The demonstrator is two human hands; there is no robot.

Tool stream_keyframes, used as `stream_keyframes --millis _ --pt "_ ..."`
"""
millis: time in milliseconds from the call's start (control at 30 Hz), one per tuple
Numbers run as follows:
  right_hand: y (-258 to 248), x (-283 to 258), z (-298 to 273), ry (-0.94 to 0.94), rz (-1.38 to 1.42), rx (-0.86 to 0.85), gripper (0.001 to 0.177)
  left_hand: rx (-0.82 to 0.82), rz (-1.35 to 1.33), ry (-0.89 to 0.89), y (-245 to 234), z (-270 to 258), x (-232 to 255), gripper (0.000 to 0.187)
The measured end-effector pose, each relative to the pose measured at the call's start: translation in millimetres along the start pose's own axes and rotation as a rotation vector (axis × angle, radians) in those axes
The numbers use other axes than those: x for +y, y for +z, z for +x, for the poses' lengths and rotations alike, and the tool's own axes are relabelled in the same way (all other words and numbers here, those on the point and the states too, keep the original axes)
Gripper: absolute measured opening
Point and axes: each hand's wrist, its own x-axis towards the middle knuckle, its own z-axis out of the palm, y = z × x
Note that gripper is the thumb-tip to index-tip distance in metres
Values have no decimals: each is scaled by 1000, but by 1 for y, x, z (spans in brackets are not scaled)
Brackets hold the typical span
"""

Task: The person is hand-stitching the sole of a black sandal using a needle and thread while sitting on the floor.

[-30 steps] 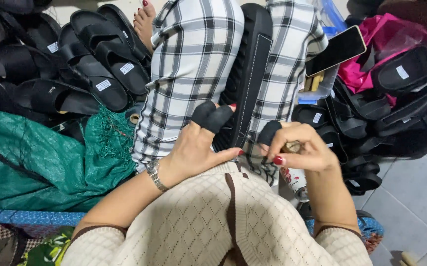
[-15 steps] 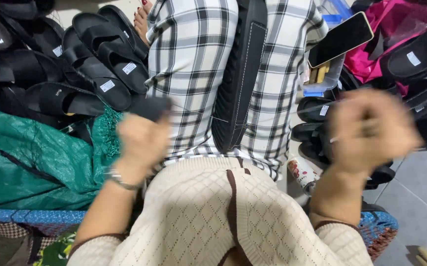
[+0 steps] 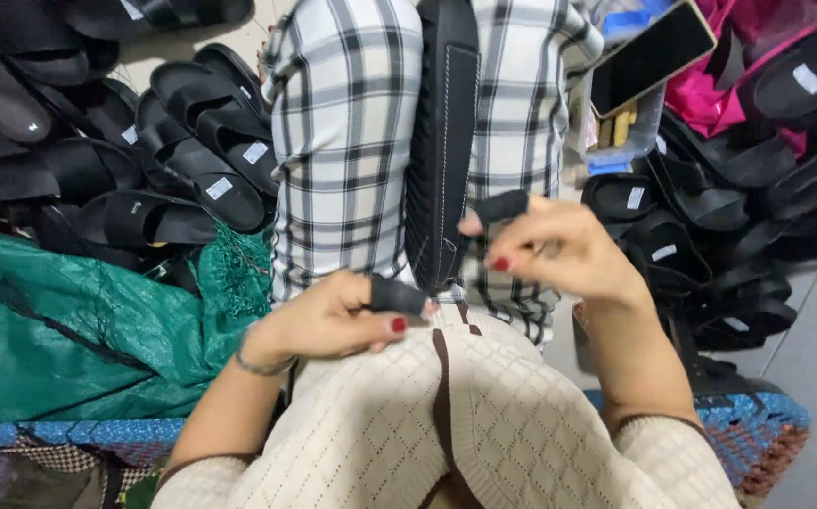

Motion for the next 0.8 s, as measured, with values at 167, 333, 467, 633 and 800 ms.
stream_keyframes --millis 167,333,467,633,800 --pt "26 9 12 67 991 163 19 667 590 489 17 23 0 31" --pt "33 14 16 22 344 322 15 644 662 492 33 13 -46 53" --pt "38 14 18 86 172 369 16 384 322 324 33 -6 -42 48" --pt "-22 -21 9 117 -435 358 24 290 2 203 -80 -33 -144 20" --pt "-26 -7 -15 -95 -770 -153 51 1027 1439 -428 -103 -40 -89 46"
